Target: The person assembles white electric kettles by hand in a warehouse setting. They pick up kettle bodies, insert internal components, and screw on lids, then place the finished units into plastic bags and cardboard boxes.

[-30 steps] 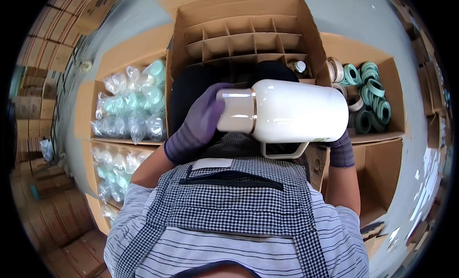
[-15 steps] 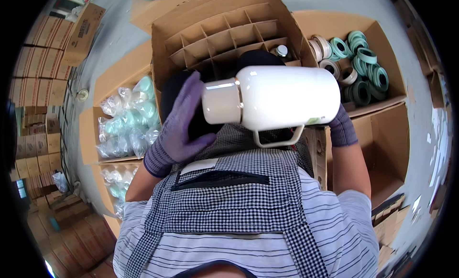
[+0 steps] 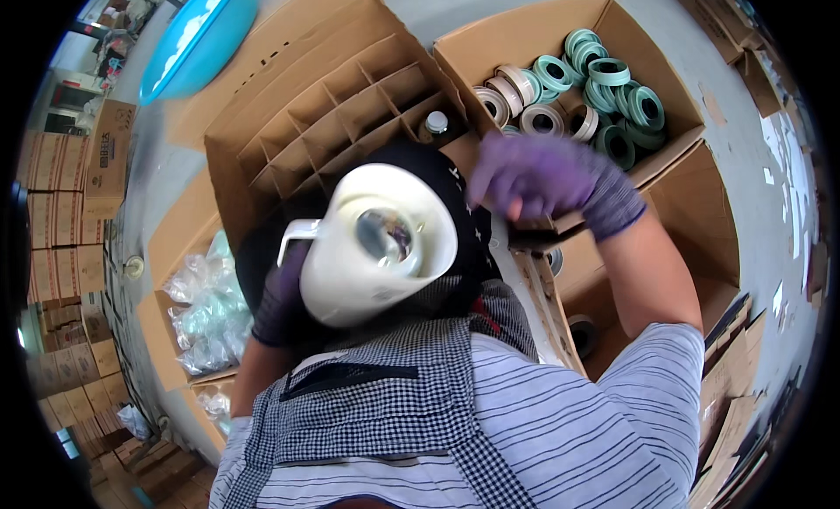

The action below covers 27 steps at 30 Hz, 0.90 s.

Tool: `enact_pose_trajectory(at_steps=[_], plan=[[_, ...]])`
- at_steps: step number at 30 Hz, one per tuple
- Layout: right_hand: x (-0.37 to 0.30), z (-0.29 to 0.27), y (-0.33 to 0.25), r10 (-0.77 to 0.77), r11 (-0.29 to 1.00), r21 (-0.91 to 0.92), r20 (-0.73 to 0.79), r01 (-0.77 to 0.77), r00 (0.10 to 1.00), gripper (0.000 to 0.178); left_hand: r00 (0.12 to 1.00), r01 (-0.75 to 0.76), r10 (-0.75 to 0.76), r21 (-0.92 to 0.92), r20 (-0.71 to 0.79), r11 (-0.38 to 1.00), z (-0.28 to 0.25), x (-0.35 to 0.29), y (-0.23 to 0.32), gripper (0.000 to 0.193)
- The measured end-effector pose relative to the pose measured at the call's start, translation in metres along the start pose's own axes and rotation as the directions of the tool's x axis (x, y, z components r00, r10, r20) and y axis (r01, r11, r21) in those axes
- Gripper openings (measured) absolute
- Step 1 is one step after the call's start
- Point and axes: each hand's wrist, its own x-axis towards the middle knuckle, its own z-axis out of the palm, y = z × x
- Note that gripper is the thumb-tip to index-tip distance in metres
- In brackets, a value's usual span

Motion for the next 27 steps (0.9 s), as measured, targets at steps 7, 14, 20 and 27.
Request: enact_pose_trajectory(at_steps=[7, 14, 20, 27], plan=[[0.065, -0.255, 0.268, 0.241, 0.589, -0.242, -0.858, -0.771, 0.454, 0.078, 0.835, 0.430, -0.520, -0.805, 0.181, 0.409, 0.014, 0.016, 0.013, 0.059], [0.187, -0.250, 0.301, 0.112, 0.542, -0.277, -0.912, -0.793, 0.395, 0.078, 0.755, 0.440, -0.645, -0.820, 0.118, 0.365, 0.009, 0.018, 0.007, 0.053], [0.105, -0.228, 0.247, -0.021, 0.869, -0.045, -0.998, -0.492, 0.055, 0.060, 0.745, 0.377, -0.666, -0.850, 0.042, 0.368, 0.003, 0.021, 0.005, 0.049], [0.003, -0.072, 0.104, -0.158, 0.482, 0.739, -0.456, 0.471, 0.876, 0.055, 0.978, 0.095, -0.163, -0.418, -0.131, 0.903, -0.006, 0.033, 0.030, 0.041]])
